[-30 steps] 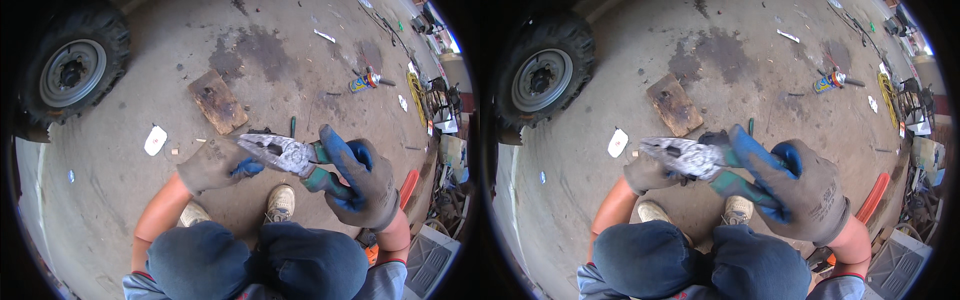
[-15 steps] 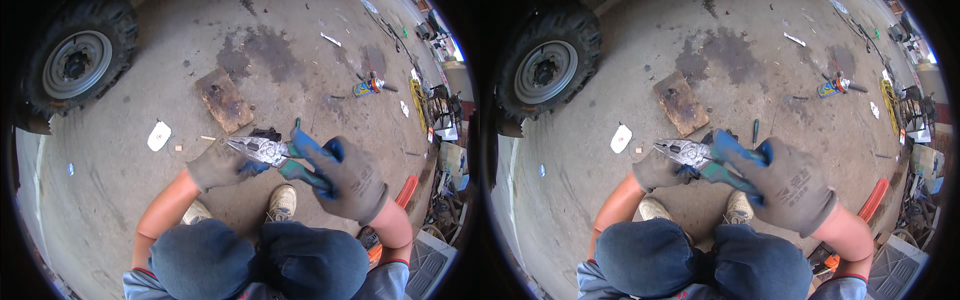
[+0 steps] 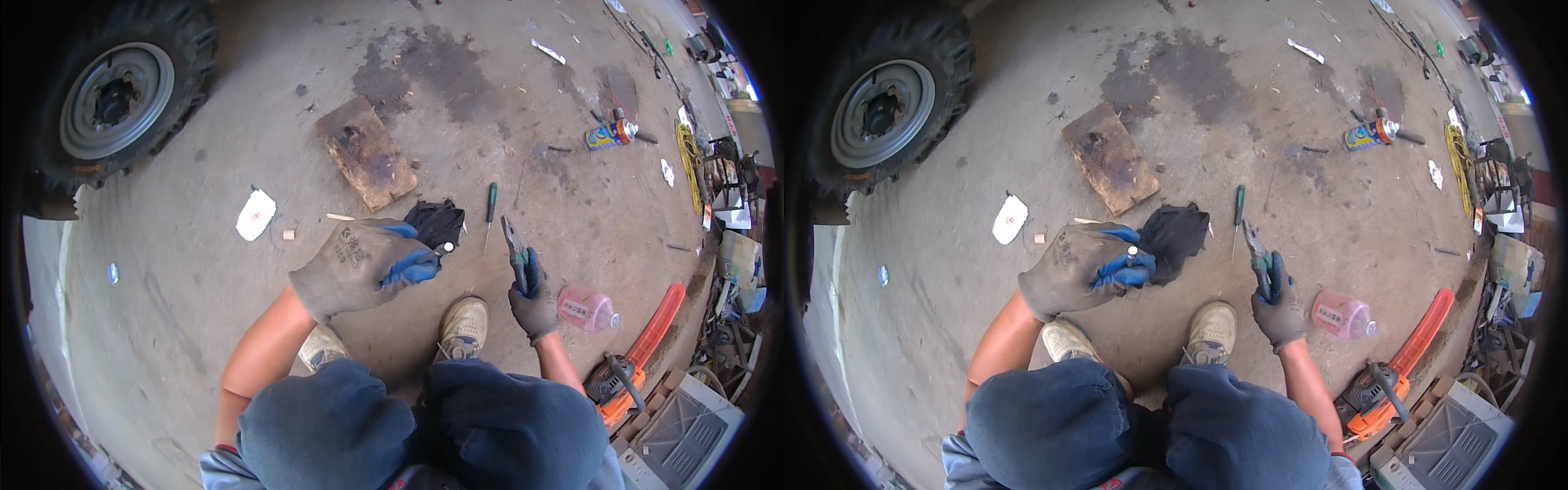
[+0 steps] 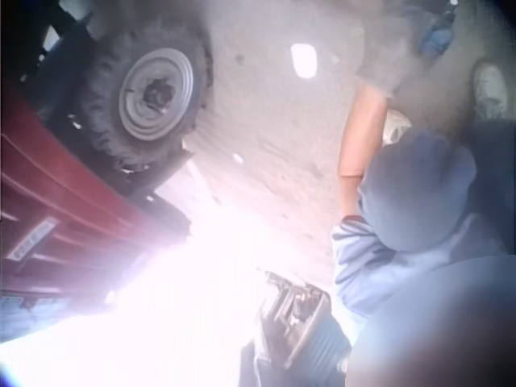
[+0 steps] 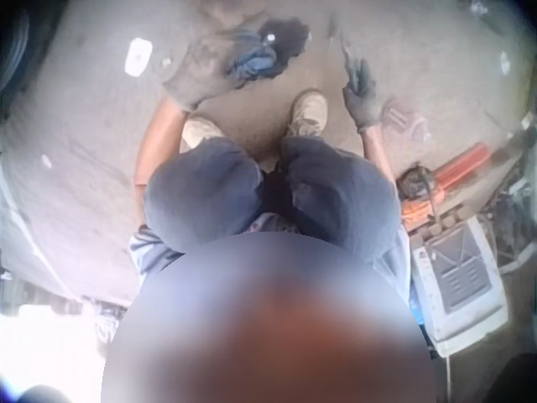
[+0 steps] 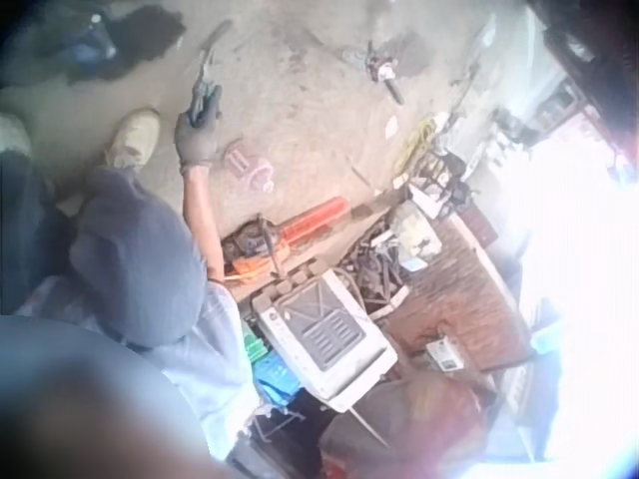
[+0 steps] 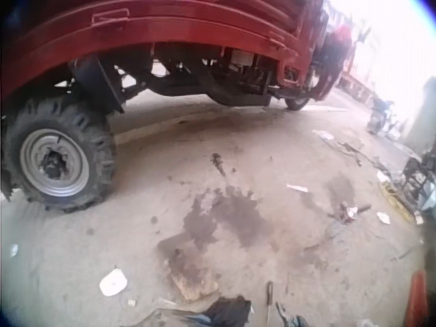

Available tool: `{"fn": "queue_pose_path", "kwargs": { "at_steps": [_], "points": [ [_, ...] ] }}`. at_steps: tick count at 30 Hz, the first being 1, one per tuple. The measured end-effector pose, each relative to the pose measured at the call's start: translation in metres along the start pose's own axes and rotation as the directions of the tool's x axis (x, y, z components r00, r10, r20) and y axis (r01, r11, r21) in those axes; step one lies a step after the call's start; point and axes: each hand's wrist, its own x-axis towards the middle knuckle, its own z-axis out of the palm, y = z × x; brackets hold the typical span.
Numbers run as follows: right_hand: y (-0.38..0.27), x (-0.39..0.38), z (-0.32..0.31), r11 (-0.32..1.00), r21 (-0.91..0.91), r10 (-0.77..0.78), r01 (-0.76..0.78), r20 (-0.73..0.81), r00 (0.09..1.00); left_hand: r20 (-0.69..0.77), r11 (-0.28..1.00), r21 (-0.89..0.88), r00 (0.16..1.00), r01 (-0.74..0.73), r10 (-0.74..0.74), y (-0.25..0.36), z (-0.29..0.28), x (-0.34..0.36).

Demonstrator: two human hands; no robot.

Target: The person sits on the floor and uses a screwdriver and pliers to disassemble a cylindrical mechanical part. They remove a small pin from the part and then use a hammer to tap it. The person wipes the part with a cloth during the process.

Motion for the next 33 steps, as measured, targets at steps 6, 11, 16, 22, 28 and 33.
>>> {"fn": "queue_pose_path", "kwargs": {
  "at_steps": [6, 11, 16, 22, 28, 33],
  "points": [
    [-0.022, 0.016, 0.018, 0.971, -0.235, -0.043, 0.052, 0.045, 0.998, -0.07, 0.998, -0.004, 0.996, -0.06, 0.059, -0.003, 0.006, -0.006],
    [-0.172, 0.015, -0.058, 0.695, 0.615, -0.571, 0.372, 0.159, 0.806, -0.061, 0.995, 0.023, 0.993, -0.096, 0.098, 0.005, 0.012, 0.007],
    [-0.185, 0.023, -0.059, 0.654, 0.194, -0.754, 0.731, 0.102, 0.649, -0.026, 0.996, -0.089, 0.999, 0.027, -0.029, -0.007, 0.01, -0.005],
    [-0.181, 0.009, -0.057, 0.699, 0.162, -0.712, 0.696, 0.066, 0.699, 0.125, 0.706, 0.404, 0.73, 0.581, -0.672, -0.053, 0.088, -0.08],
    [-0.17, 0.008, -0.051, 0.735, 0.216, -0.667, 0.643, 0.059, 0.742, 0.131, 0.533, 0.155, 0.518, 0.832, -0.845, -0.097, 0.126, -0.095],
    [-0.166, 0.004, -0.049, 0.736, 0.163, -0.672, 0.657, 0.052, 0.739, 0.117, 0.623, -0.453, 0.735, 0.638, -0.668, -0.082, 0.119, -0.086]
  ]
}}
